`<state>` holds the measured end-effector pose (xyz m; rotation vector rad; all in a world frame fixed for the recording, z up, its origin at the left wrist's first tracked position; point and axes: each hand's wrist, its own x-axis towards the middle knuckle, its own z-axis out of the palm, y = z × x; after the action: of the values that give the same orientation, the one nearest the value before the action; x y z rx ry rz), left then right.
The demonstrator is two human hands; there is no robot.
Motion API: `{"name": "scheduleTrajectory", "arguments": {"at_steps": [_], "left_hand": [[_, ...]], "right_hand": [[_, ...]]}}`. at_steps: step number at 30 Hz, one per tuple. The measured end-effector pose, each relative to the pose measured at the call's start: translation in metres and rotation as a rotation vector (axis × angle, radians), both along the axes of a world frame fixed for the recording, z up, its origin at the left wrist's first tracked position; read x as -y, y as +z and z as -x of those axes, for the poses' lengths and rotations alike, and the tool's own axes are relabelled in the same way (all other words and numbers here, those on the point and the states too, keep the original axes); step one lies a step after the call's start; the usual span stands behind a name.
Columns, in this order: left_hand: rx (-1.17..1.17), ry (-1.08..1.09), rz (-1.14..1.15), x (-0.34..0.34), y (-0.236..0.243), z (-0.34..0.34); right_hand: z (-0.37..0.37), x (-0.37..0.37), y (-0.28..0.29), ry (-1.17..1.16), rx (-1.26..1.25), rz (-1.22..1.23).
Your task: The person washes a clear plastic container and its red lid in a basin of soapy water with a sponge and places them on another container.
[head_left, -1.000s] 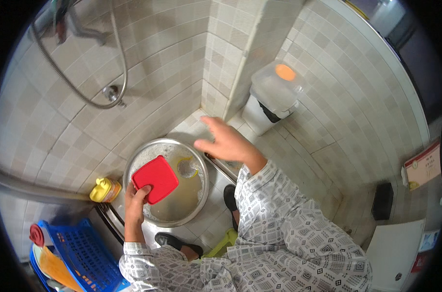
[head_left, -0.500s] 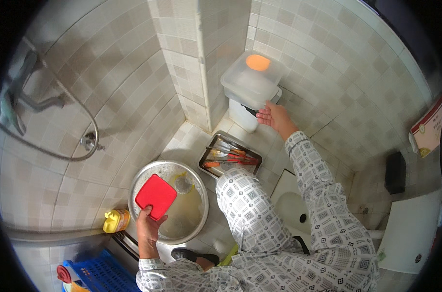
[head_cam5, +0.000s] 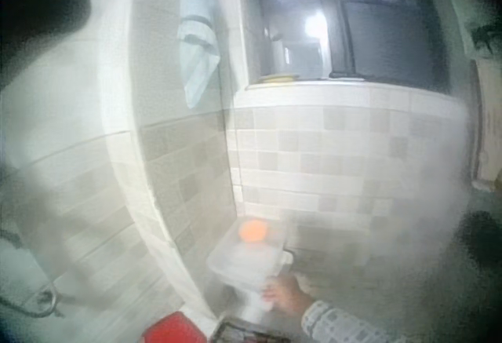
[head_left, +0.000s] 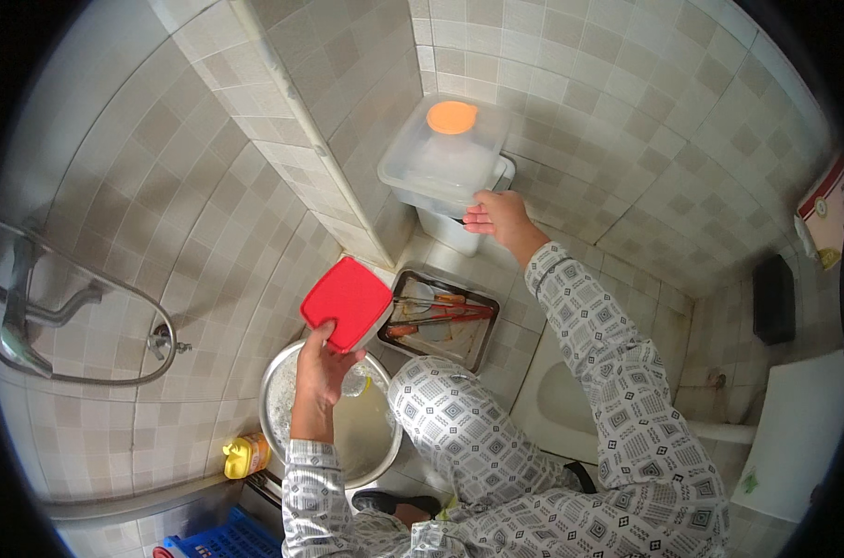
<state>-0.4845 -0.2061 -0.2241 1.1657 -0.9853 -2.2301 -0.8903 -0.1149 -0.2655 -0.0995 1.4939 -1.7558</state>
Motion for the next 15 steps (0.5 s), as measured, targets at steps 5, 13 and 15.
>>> {"name": "scheduleTrajectory", "arguments": {"at_steps": [5, 13, 15], "left_hand": [[0.004, -0.013, -0.025, 0.003, 0.011, 0.068], [-0.033, -0.024, -0.078, 0.010, 0.004, 0.111], [-0.027, -0.010, -0.120, 0.007, -0.001, 0.119]], "right_hand": [[-0.002, -0.006, 0.011, -0.016, 0.012, 0.000], [-0.019, 0.002, 0.010, -0.120, 0.160, 0.096], [-0.019, 0.003, 0.005, -0.166, 0.191, 0.104]]}}
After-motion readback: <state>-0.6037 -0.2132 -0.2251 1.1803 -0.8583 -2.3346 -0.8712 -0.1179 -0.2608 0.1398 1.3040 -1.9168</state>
